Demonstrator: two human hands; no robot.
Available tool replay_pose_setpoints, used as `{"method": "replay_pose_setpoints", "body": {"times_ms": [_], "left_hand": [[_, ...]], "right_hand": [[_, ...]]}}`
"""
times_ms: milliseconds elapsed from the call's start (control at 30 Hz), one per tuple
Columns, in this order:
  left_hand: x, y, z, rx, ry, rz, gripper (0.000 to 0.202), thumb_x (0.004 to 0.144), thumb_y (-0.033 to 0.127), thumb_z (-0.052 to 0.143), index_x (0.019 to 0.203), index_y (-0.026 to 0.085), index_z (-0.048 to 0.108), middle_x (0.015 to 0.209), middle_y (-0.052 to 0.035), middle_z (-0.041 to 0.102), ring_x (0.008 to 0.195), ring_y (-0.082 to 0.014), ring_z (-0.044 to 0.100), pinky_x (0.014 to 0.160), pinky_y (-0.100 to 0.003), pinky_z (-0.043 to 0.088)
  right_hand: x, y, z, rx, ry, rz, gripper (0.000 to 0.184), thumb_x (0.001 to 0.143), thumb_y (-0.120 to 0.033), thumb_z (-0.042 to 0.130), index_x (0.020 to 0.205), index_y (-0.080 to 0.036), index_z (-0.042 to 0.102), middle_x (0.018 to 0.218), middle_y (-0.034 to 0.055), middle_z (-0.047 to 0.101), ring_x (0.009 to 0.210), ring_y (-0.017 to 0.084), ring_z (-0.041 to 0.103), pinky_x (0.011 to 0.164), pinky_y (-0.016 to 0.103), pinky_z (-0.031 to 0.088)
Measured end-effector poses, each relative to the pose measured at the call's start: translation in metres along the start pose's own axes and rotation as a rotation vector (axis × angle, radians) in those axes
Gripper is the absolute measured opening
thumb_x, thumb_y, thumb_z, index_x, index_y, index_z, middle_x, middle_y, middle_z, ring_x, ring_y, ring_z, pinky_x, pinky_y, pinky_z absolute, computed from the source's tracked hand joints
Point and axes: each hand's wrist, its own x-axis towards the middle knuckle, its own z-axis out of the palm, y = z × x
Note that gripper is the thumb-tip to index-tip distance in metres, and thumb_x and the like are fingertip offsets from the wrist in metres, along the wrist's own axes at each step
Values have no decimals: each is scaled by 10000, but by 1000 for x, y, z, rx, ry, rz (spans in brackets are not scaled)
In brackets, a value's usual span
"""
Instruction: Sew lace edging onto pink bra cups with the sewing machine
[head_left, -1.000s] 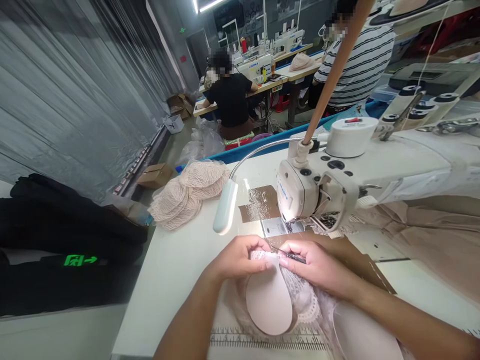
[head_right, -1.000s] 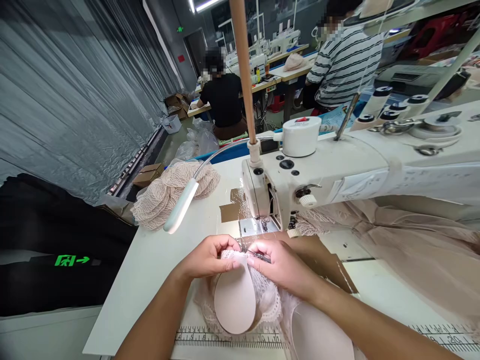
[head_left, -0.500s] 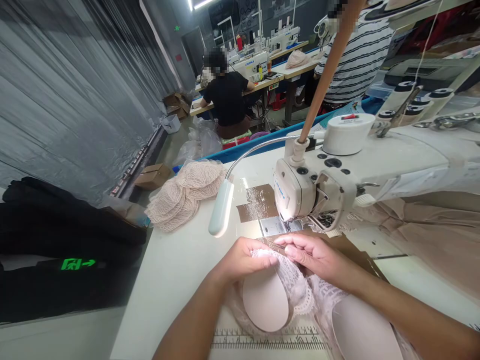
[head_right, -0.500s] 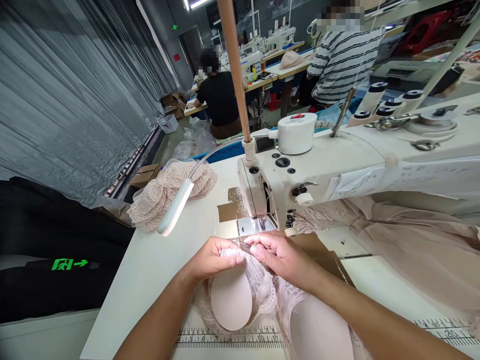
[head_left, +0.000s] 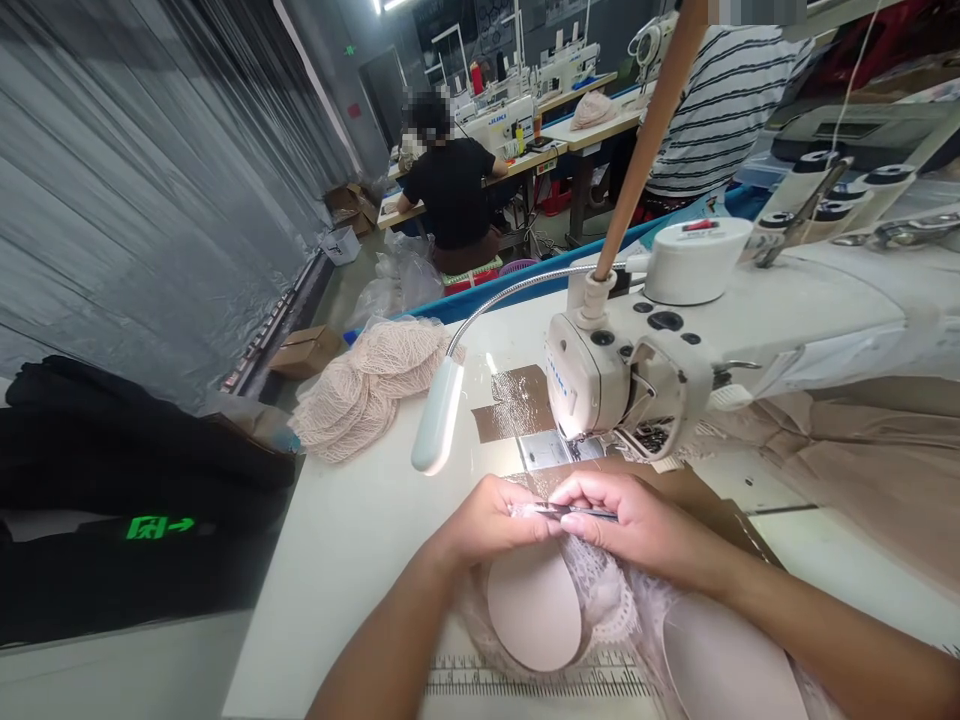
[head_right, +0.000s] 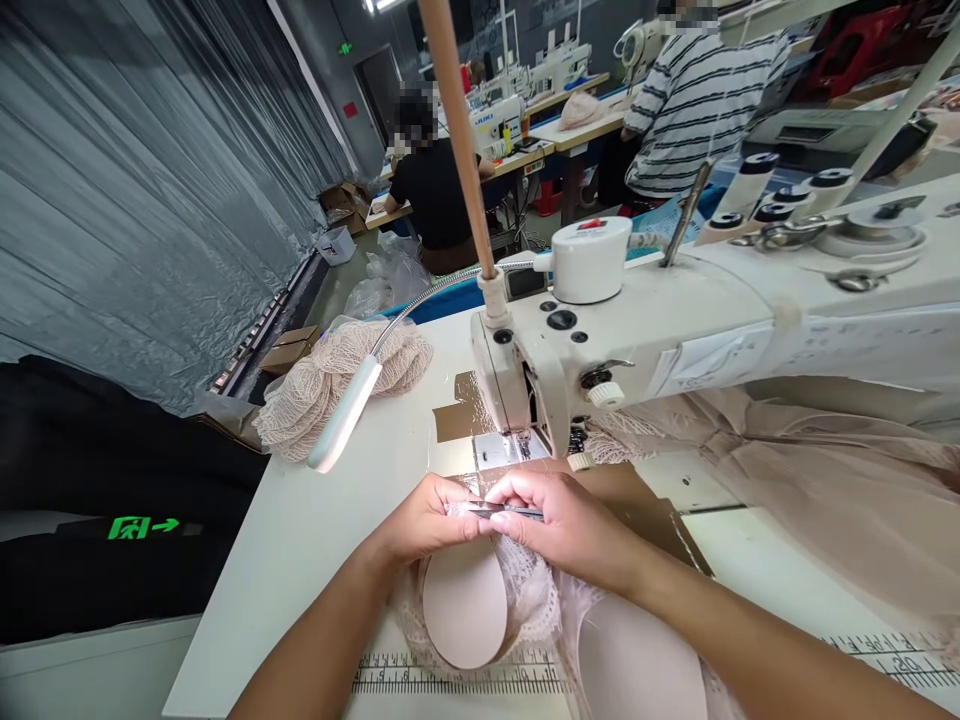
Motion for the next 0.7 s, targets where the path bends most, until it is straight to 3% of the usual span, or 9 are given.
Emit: {"method": "replay_pose_setpoints", "body": {"times_ms": [167, 233, 367, 500, 600, 700], "left_hand": [[0, 1, 1, 9, -14, -3, 483, 668, 469, 756, 498, 130, 456, 558, 49, 251, 553, -64, 221, 514, -259, 136], [0, 0, 2, 6, -7, -11, 450, 678, 472, 749, 530, 119, 511, 561, 44, 276, 559, -69, 246, 517, -258, 162], [0, -3, 3, 4, 7, -31, 413, 653, 469, 770, 592, 101, 594, 558, 40, 346, 559, -71, 287, 518, -248, 194], [2, -5, 6, 63, 53, -42, 380, 654, 455, 772, 622, 101, 640, 557, 33, 424, 553, -76, 334, 512, -236, 234], [4, -6, 8, 97, 77, -9, 378, 686, 477, 743, 673, 107, 664, 604, 14, 491, 579, -93, 393, 543, -238, 298], [4, -5, 6, 134, 54, 21, 443, 764, 538, 645, 651, 110, 628, 576, 22, 454, 547, -83, 358, 524, -230, 290]], "right_hand": [[2, 2, 1, -36, 60, -53, 215, 870, -368, 526, 802, -204, 646, 804, 19, 639, 774, 183, 574, 708, 314, 449], [3, 6, 1, -56, 88, -66, 197, 858, -356, 534, 798, -200, 639, 769, 14, 612, 737, 174, 556, 674, 304, 446], [3, 9, 2, -8, 19, -23, 191, 860, -377, 537, 860, -206, 623, 732, -2, 589, 674, 157, 529, 603, 283, 431], [4, 6, 6, 38, 81, -35, 221, 879, -389, 499, 826, -200, 598, 760, 10, 590, 709, 166, 541, 645, 300, 445], [5, 9, 10, 191, 85, -18, 220, 826, -389, 575, 927, -195, 555, 854, 20, 586, 817, 181, 569, 718, 305, 469], [3, 14, 12, 202, 49, 35, 212, 798, -358, 601, 917, -205, 516, 786, -16, 530, 764, 162, 544, 669, 281, 453]]}}
